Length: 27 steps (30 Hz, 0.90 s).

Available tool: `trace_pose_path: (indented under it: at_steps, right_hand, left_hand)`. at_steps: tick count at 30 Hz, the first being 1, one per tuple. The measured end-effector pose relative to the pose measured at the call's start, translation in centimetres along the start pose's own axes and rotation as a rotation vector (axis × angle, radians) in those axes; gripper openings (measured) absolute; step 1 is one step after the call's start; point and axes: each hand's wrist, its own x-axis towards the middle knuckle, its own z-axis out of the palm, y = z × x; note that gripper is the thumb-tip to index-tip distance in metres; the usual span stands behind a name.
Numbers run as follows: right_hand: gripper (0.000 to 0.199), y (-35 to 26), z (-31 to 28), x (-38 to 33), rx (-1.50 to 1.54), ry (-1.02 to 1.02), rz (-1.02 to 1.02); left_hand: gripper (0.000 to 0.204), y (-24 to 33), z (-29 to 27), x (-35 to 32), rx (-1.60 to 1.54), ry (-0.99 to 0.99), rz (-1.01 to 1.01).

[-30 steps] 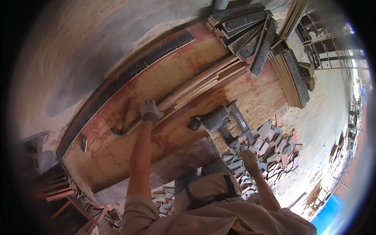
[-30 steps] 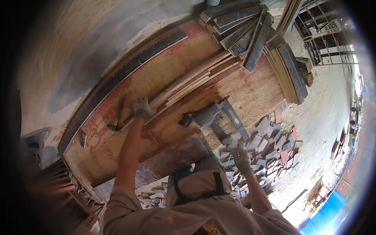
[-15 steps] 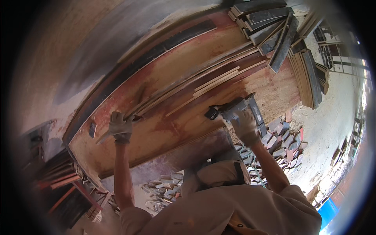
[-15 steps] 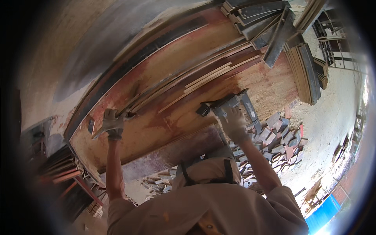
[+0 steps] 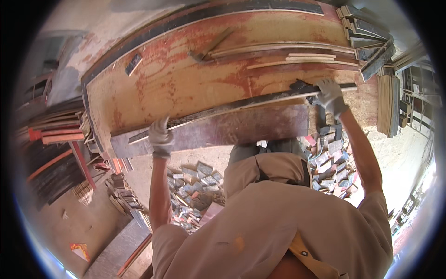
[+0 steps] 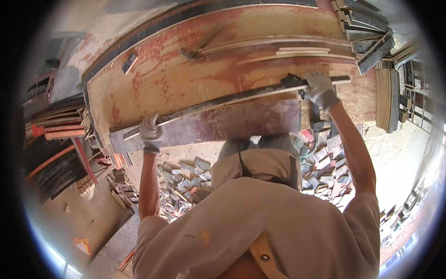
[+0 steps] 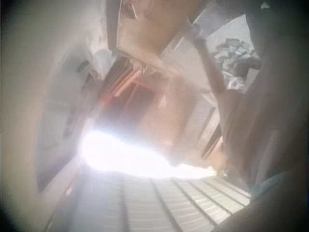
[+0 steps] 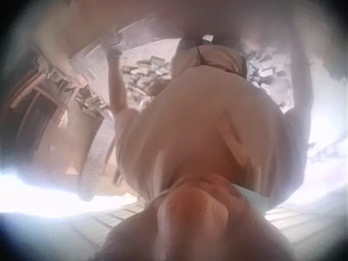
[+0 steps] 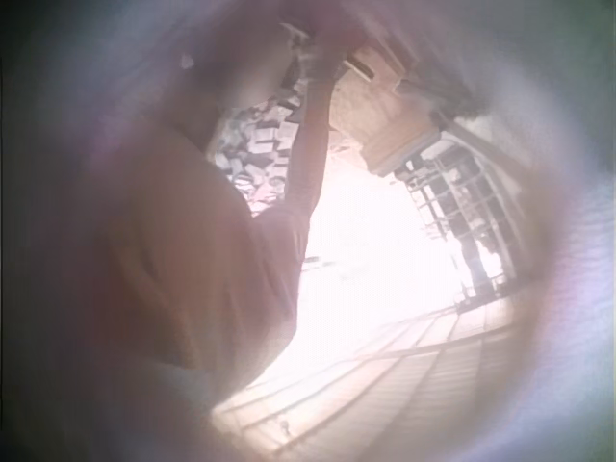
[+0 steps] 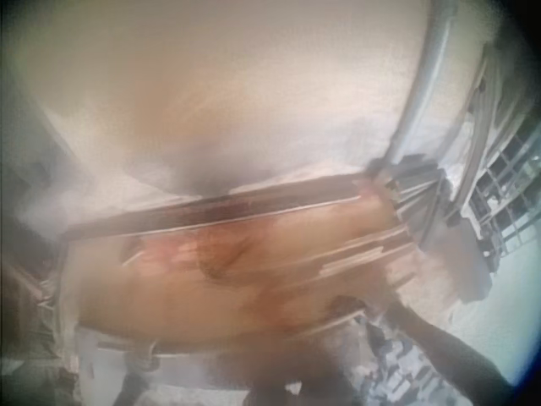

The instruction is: The person assembles wooden frames by placing rectangular pieces on a workbench, aligning them, and securing them with a nail gun. They repeatedly pick up pieces, position them, and fasten them in place.

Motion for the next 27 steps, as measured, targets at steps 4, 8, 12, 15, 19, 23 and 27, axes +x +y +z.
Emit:
trace_pose_path:
  at_steps: [4, 8, 12, 15, 19, 23, 27]
  right_hand:
    - [0.049, -9.5, 6.2, -6.3, 0.115, -0.019, 0.064]
    - [0.051, -16.2, 9.6, -5.7, 0.256, -0.03, 0.08]
    - [0.048, -16.2, 10.3, -4.0, 0.087, -0.031, -0.045]
    - [0.046, -13.8, 11.2, -4.3, 0.075, -0.07, 0.161]
    - [0.048, -12.6, 12.7, -4.7, -0.003, -0.037, 0.107]
    - [0.048, -11.4, 11.1, -2.8, 0.06, -0.2, 0.114]
    - [0.046, -6.7, 8.8, 0.7, -0.09, -0.202, 0.128]
  left_hand:
    - [0.055, 5.2, 4.9, -3.9, -0.228, -0.249, 0.014]
    - [0.052, 4.7, 8.7, -4.8, -0.179, -0.354, 0.062]
    - [0.053, -2.5, 8.5, -4.7, -0.008, -0.349, 0.009]
    - [0.062, -5.2, 7.9, -5.6, 0.041, -0.346, -0.086]
    - [0.061, -3.7, 9.0, -6.2, -0.217, -0.345, -0.015]
    - [0.05, -2.2, 11.1, -5.6, -0.109, -0.437, -0.125]
    - [0.045, -2.8, 11.4, -5.1, -0.083, -0.492, -0.166]
